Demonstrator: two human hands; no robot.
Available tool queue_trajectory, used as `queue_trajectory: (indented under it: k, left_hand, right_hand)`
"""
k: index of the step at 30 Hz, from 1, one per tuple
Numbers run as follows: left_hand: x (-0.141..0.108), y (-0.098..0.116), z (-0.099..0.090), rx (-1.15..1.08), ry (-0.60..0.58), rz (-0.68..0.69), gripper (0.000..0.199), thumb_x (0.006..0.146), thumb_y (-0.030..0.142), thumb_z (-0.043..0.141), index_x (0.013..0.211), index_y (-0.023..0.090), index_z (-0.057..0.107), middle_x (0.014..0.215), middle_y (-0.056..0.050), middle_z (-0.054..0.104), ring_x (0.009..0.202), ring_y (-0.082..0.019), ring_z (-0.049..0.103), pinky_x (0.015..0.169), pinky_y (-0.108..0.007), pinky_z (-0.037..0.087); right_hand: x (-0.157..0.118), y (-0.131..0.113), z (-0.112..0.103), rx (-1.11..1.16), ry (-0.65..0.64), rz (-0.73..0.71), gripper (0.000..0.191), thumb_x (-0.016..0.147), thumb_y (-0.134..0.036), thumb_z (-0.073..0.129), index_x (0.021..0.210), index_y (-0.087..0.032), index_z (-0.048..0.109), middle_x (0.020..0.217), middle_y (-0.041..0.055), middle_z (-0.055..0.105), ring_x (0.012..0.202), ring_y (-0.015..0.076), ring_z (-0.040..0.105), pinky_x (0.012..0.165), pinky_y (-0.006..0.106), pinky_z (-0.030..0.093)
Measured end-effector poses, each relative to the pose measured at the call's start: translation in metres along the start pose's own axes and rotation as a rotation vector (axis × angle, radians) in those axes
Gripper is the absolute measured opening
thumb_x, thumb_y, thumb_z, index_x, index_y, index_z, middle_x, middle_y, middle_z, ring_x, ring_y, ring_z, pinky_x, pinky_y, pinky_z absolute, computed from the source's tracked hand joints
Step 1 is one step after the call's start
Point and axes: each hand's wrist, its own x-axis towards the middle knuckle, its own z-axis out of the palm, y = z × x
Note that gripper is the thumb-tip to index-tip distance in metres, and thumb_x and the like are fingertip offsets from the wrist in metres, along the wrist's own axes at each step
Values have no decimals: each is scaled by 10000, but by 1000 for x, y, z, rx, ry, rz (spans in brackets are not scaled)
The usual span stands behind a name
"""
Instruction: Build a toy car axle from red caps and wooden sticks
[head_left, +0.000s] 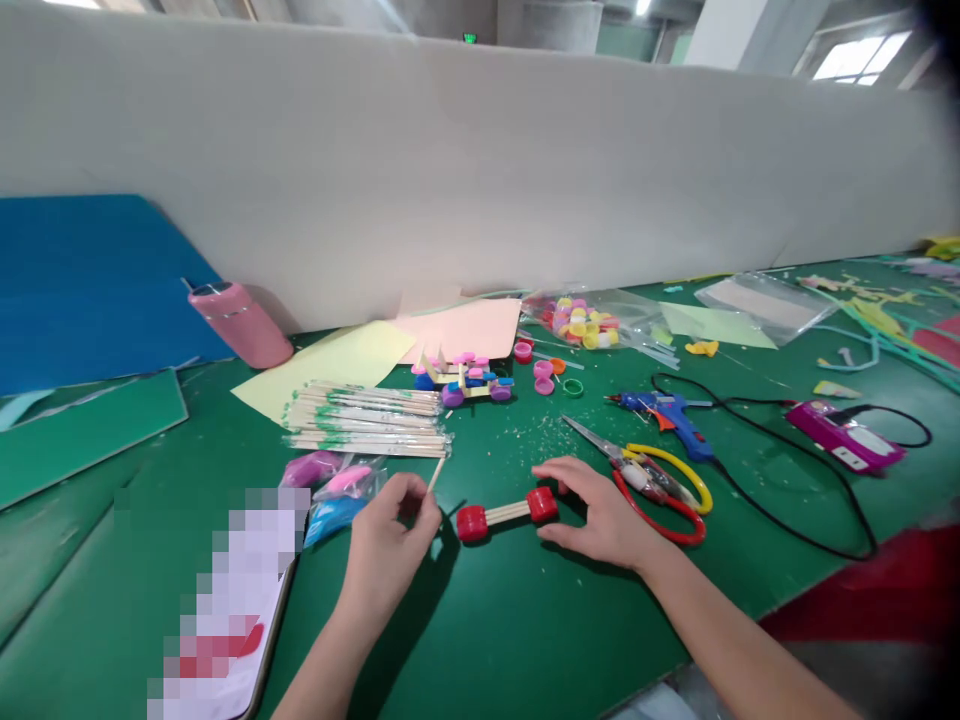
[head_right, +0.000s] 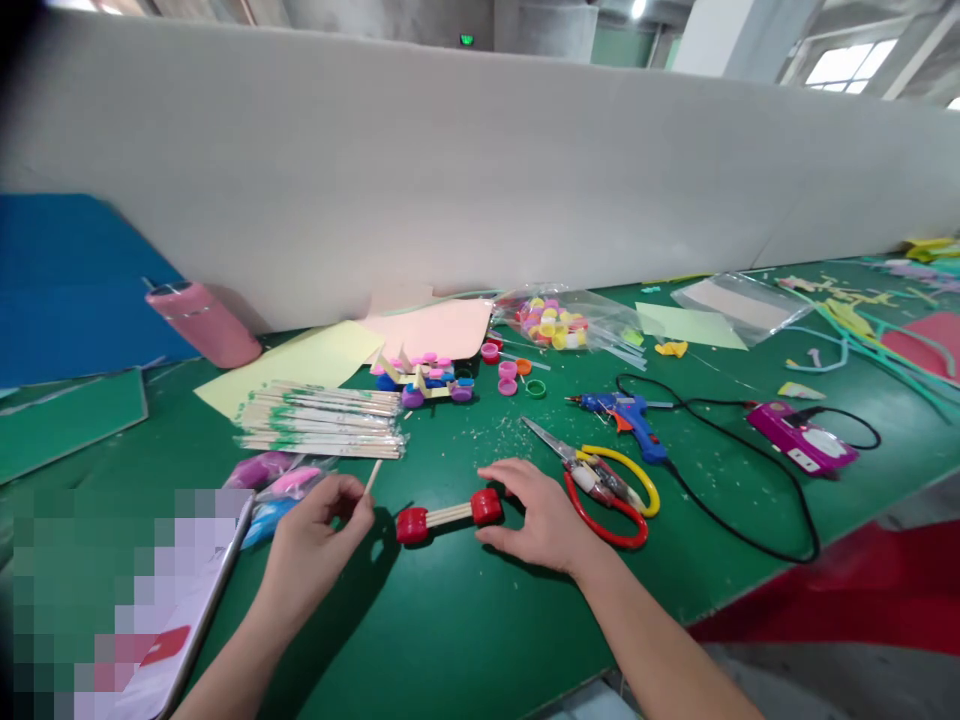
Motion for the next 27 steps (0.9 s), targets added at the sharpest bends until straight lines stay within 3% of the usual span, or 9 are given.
queue_trajectory:
  k: [4, 7, 13, 27]
  left_hand:
    - [-10, 6, 3, -510, -6, -151, 103, 822, 284, 417, 759, 205, 437, 623, 33, 500, 521, -116, 514, 484, -209, 437]
    - [-13, 8, 8, -658, -3, -198, 85, 813, 284, 455, 774, 209, 459, 614, 39, 497, 542, -119, 509, 504, -211, 426]
    - [-14, 10, 20, -731, -19, -249, 86, 811, 272, 466, 755, 208, 476, 639, 33, 497, 589, -129, 518, 552, -228, 431]
    - [-11, 4, 20, -843, 94, -320, 91, 782, 285, 515, 772, 195, 503, 670, 0, 596, 669, -164, 596, 649, -272, 486]
  right_hand:
    - [1, 2, 0, -44, -51, 0, 572, 676, -382, 696, 1193, -232, 502, 1184, 89, 527, 1089, 243, 478, 914, 378, 401]
    - [2, 2, 0, -72, -73, 2, 553, 683, -346, 700, 1189, -239, 504, 1176, 69, 542, 1106, 230, 467, 951, 378, 369]
    - [2, 3, 1, -71, -71, -11, 458, 723, -250, 673, 1156, -236, 528, 1142, 54, 569, 1064, 204, 494, 923, 345, 392]
    - [16, 4, 4, -72, -39, -25, 349, 769, -255, 619, 1113, -241, 564, 1079, 54, 617, 1006, 214, 544, 885, 366, 427]
